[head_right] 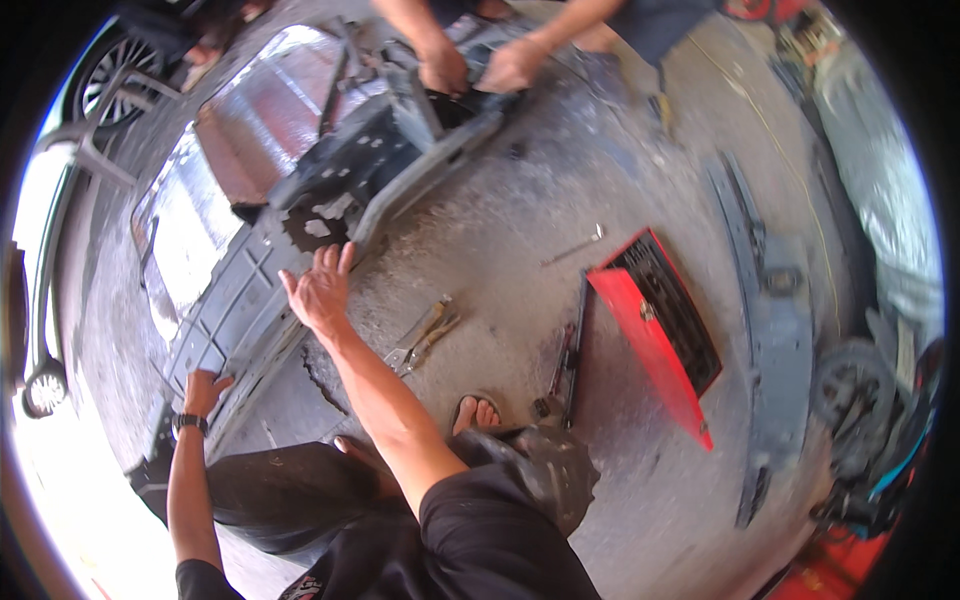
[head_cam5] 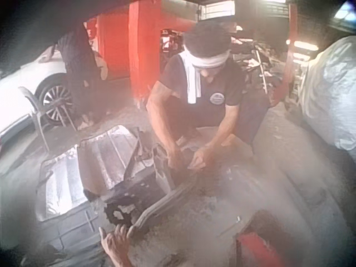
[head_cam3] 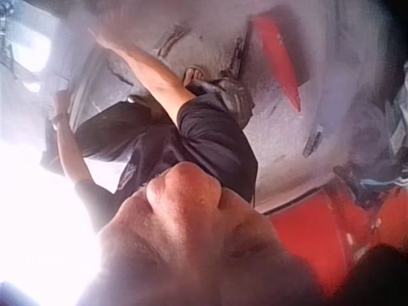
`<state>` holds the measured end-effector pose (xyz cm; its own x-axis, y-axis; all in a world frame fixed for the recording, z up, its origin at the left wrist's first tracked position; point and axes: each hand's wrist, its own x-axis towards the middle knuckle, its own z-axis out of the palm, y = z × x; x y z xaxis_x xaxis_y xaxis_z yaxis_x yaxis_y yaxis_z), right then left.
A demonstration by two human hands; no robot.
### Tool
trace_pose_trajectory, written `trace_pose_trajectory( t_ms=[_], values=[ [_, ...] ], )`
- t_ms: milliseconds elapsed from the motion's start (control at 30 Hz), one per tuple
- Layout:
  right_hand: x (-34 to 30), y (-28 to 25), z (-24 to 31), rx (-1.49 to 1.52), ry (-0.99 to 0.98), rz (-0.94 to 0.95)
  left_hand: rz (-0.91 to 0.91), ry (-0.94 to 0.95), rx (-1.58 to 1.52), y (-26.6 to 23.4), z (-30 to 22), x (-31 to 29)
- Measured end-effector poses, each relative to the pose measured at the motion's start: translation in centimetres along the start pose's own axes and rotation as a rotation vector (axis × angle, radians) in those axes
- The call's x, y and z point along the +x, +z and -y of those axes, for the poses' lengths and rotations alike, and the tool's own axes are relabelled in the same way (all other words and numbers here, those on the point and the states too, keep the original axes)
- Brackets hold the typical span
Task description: The person works on a large car part, likely a bumper or underbody panel, lying on the floor. They use a hammer and other tools to adjust and remove components from the part. Another person assists by holding the part and handing over tools.
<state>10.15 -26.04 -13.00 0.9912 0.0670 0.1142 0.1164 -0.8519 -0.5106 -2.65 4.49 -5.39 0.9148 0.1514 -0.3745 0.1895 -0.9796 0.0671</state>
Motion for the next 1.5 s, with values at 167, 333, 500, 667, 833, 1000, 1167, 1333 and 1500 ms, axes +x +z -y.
trace_pose_trajectory(
  t_ms=[167, 333, 500, 667, 833, 1000, 1167, 1333, 1500],
  values=[
    [-0.2, 0.0, 0.3, 0.022, -0.001, 0.055, -0.053, 0.063, 0.01, 1.3, 1.8, 0.1],
    [-0.2, 0.9, -0.2, 0.092, -0.016, -0.027, 0.108, -0.11, -0.02, -0.1, 0.5, 0.5],
    [0.3, 0.9, -0.8, 0.441, 0.005, -0.326, 0.108, -0.18, -0.044, -0.3, 0.2, 0.5],
    [4.6, -1.1, -8.0, 0.781, 0.513, -0.906, 0.102, -0.212, -0.044, -1.0, -0.9, -0.4],
    [11.0, 0.9, -20.1, 1.135, 0.75, -0.834, 0.114, -0.124, 0.016, -0.9, -2.3, 0.3],
    [13.9, -1.0, -21.8, 1.432, 0.713, -0.708, 0.194, -0.174, -0.012, -1.2, -1.9, 0.7],
    [15.6, -3.3, -20.4, 0.958, 0.812, -0.429, 0.136, -0.181, 0.008, -0.6, 0.3, 0.6],
    [17.1, -2.7, -20.4, 0.758, 0.844, -0.411, 0.119, -0.19, -0.037, -0.2, 0.5, 0.8],
    [16.5, -3.1, -19.6, 0.81, 0.789, -0.454, 0.039, -0.122, -0.017, -0.8, -0.4, -0.4]
  ],
)
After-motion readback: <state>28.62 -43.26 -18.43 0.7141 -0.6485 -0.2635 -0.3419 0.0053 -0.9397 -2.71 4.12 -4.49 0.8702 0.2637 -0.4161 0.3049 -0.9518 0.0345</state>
